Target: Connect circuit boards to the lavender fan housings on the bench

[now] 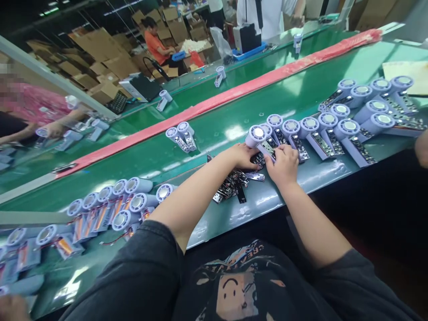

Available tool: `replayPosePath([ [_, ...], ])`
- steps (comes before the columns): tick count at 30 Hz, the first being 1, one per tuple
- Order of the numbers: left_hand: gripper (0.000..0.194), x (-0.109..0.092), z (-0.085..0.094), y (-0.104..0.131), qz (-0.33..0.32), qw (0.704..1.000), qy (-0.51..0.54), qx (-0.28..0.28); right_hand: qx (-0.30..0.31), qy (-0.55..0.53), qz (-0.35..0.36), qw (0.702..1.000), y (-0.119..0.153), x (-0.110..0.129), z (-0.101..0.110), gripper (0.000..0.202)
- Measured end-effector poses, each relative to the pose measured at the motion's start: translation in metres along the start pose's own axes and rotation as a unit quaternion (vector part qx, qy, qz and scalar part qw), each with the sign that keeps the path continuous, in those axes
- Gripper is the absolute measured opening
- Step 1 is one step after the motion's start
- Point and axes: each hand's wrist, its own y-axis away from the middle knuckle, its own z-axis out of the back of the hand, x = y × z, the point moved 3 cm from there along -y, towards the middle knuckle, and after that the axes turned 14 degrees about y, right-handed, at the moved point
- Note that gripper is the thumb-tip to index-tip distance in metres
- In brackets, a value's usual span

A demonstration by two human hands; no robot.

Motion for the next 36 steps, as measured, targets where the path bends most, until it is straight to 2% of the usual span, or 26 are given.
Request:
replayPosePath([
  [6, 0.074, 0.004, -0.011, 0.034, -0.060, 0.998, -0.036, 0.001, 0.012, 0.013, 0.008, 1.000, 0.002, 0.004, 0.003, 0.028],
  [10, 0.078, 0.008, -0.019, 0.043, -0.058, 0.997, -0.054, 0.007, 0.024, 0.022, 0.010, 0.999, 0.003, 0.007, 0.005, 0.029],
  [14, 0.067, 0.000, -0.018, 0.046, -0.066, 0.996, -0.059, -0.021, 0.032, 0.037, 0.010, 0.999, 0.004, 0.011, 0.008, 0.034],
  [16, 0.058, -0.007, -0.015, 0.056, -0.070, 0.995, -0.060, -0.029, 0.038, 0.052, 0.010, 0.998, 0.004, 0.012, 0.009, 0.035],
  [19, 0.047, -0.017, -0.009, 0.088, -0.085, 0.993, -0.063, -0.053, 0.042, 0.071, 0.017, 0.996, 0.006, 0.013, 0.010, 0.036],
  [22, 0.049, -0.022, -0.013, 0.139, -0.136, 0.982, -0.028, -0.130, 0.036, 0.075, 0.028, 0.996, 0.010, 0.014, 0.013, 0.040],
  [25, 0.042, -0.016, -0.036, 0.193, -0.198, 0.959, 0.017, -0.204, 0.016, 0.064, 0.036, 0.997, 0.014, 0.014, 0.015, 0.040],
  [28, 0.028, -0.001, -0.073, 0.237, -0.219, 0.931, 0.065, -0.285, -0.019, 0.048, 0.035, 0.998, 0.013, 0.012, 0.017, 0.035],
  [31, 0.020, 0.016, -0.112, 0.273, -0.175, 0.908, 0.077, -0.372, -0.060, 0.032, 0.045, 0.997, 0.010, 0.008, 0.024, 0.030],
  [35, 0.018, 0.034, -0.147, 0.316, -0.040, 0.873, 0.070, -0.482, -0.110, -0.023, 0.123, 0.986, 0.016, 0.008, 0.032, 0.027],
  [36, 0.017, 0.038, -0.152, 0.325, -0.001, 0.863, 0.067, -0.501, -0.152, -0.045, 0.145, 0.977, 0.022, 0.009, 0.034, 0.026],
])
